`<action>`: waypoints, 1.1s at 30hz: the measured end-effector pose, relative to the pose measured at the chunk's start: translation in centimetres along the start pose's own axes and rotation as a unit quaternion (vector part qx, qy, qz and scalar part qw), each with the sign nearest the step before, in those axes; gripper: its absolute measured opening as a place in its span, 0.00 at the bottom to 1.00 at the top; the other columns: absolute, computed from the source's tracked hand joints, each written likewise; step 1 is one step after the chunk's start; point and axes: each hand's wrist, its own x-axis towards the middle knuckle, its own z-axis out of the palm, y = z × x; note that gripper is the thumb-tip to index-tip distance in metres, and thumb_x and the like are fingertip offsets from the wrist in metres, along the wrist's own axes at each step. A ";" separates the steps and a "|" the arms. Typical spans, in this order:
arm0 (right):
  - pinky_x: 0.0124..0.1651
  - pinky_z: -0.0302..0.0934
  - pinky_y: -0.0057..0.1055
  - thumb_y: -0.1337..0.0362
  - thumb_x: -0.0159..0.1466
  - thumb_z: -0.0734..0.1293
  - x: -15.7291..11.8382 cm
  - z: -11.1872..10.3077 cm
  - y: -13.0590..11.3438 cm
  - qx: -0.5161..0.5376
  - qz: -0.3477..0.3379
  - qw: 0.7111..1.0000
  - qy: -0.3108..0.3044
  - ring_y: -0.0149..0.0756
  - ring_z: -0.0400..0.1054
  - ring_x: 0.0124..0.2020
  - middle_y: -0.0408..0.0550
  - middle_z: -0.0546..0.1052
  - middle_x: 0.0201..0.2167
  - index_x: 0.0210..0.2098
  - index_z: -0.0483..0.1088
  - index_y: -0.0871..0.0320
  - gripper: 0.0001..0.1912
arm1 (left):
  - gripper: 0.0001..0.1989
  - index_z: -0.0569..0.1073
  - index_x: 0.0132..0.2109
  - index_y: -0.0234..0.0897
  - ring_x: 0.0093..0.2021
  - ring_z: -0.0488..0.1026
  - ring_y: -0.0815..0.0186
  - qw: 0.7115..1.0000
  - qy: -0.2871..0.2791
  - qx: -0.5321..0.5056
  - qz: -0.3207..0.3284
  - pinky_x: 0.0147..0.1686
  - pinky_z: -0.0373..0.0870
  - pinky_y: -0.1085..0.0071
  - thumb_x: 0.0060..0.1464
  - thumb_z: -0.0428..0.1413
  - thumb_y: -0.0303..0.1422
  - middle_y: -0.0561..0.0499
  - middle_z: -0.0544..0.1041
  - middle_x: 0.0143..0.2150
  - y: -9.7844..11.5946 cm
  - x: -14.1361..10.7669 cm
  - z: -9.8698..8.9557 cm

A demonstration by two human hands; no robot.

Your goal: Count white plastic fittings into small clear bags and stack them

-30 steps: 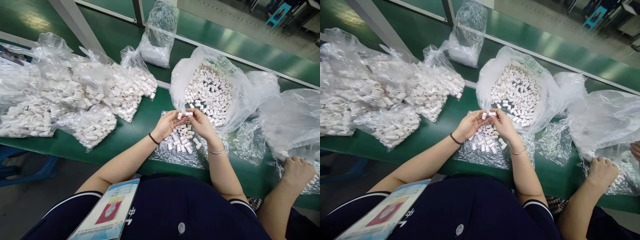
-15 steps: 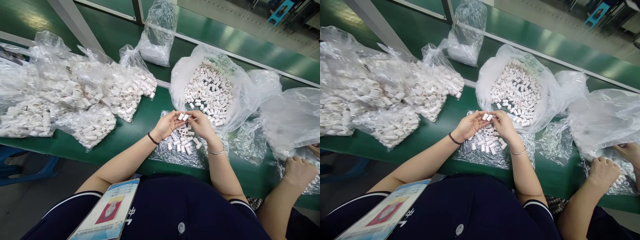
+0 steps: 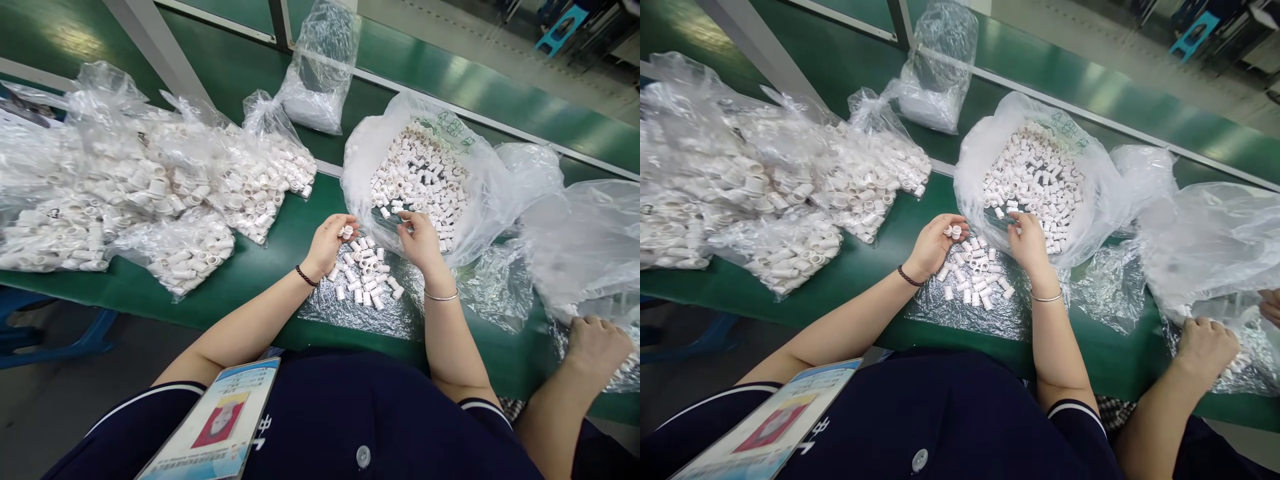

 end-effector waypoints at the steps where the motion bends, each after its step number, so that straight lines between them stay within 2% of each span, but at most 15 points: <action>1: 0.49 0.69 0.47 0.67 0.62 0.63 0.4 0.0 0.5 -0.021 0.005 1.000 0.006 0.45 0.72 0.43 0.59 0.75 0.47 0.50 0.73 0.60 0.17 | 0.11 0.78 0.38 0.37 0.39 0.78 0.64 1.000 0.001 0.014 0.013 0.47 0.74 0.65 0.62 0.55 0.38 0.48 0.80 0.36 0.0 -0.1 0.0; 4: 0.54 0.66 0.50 0.68 0.61 0.64 1.6 0.3 1.1 -0.073 -0.011 0.997 -0.001 0.51 0.70 0.50 0.61 0.75 0.49 0.51 0.72 0.61 0.18 | 0.10 0.78 0.37 0.36 0.41 0.78 0.63 0.998 -0.018 0.046 0.035 0.50 0.72 0.65 0.60 0.58 0.39 0.48 0.81 0.36 -0.2 -0.4 0.2; 7: 0.57 0.63 0.52 0.67 0.63 0.64 2.4 1.1 0.5 -0.111 -0.038 0.993 -0.022 0.54 0.67 0.54 0.62 0.74 0.51 0.52 0.72 0.60 0.18 | 0.11 0.79 0.37 0.37 0.42 0.78 0.62 0.996 -0.037 0.067 0.046 0.50 0.72 0.65 0.60 0.58 0.40 0.47 0.81 0.37 -0.4 -0.6 0.5; 15: 0.55 0.61 0.55 0.63 0.67 0.64 4.0 2.9 -1.6 -0.219 -0.026 0.973 -0.069 0.60 0.65 0.52 0.66 0.71 0.50 0.47 0.74 0.62 0.12 | 0.13 0.78 0.38 0.36 0.42 0.78 0.63 0.996 -0.033 0.065 0.047 0.50 0.72 0.63 0.63 0.54 0.40 0.46 0.81 0.37 -1.1 -0.2 0.2; 19: 0.48 0.65 0.49 0.65 0.68 0.61 4.5 2.9 -1.9 -0.224 0.013 0.968 -0.115 0.55 0.69 0.46 0.65 0.71 0.49 0.49 0.72 0.63 0.14 | 0.11 0.78 0.37 0.35 0.42 0.76 0.64 0.997 -0.026 0.061 0.042 0.49 0.71 0.66 0.61 0.57 0.37 0.47 0.80 0.37 -0.8 -0.4 0.4; 22: 0.45 0.65 0.45 0.64 0.67 0.63 4.1 2.5 -2.5 -0.190 0.006 0.977 -0.100 0.52 0.70 0.43 0.63 0.71 0.48 0.47 0.72 0.63 0.12 | 0.06 0.78 0.36 0.36 0.43 0.74 0.66 0.998 -0.009 0.047 0.041 0.48 0.69 0.70 0.59 0.59 0.33 0.49 0.79 0.39 -0.4 -0.7 0.6; 25: 0.45 0.67 0.41 0.63 0.66 0.65 2.7 2.1 -3.6 -0.095 -0.068 0.991 -0.072 0.45 0.70 0.39 0.58 0.72 0.48 0.45 0.72 0.60 0.10 | 0.04 0.77 0.37 0.37 0.43 0.73 0.67 1.000 -0.003 0.007 0.020 0.46 0.70 0.71 0.59 0.59 0.31 0.51 0.78 0.39 0.0 -0.8 0.7; 28: 0.46 0.67 0.37 0.67 0.65 0.65 1.3 1.8 -4.7 -0.024 -0.147 0.984 -0.094 0.42 0.70 0.42 0.55 0.72 0.47 0.44 0.71 0.59 0.08 | 0.07 0.75 0.39 0.36 0.38 0.74 0.68 0.998 -0.019 -0.050 -0.035 0.45 0.74 0.67 0.62 0.54 0.33 0.52 0.75 0.32 0.2 -0.7 0.8; 30: 0.46 0.67 0.37 0.69 0.65 0.65 0.7 1.7 -5.0 -0.004 -0.164 0.981 -0.105 0.41 0.70 0.43 0.55 0.73 0.46 0.43 0.71 0.58 0.08 | 0.08 0.74 0.40 0.34 0.35 0.75 0.69 0.994 -0.029 -0.081 -0.070 0.46 0.75 0.66 0.64 0.52 0.32 0.52 0.74 0.30 0.4 -0.6 0.9; 33: 0.44 0.68 0.37 0.70 0.64 0.65 0.4 1.6 -5.1 0.027 -0.166 0.982 -0.089 0.38 0.70 0.38 0.54 0.73 0.46 0.43 0.70 0.58 0.07 | 0.08 0.73 0.40 0.34 0.35 0.76 0.70 0.989 -0.027 -0.112 -0.095 0.44 0.76 0.68 0.65 0.51 0.30 0.52 0.75 0.32 0.6 -0.6 0.9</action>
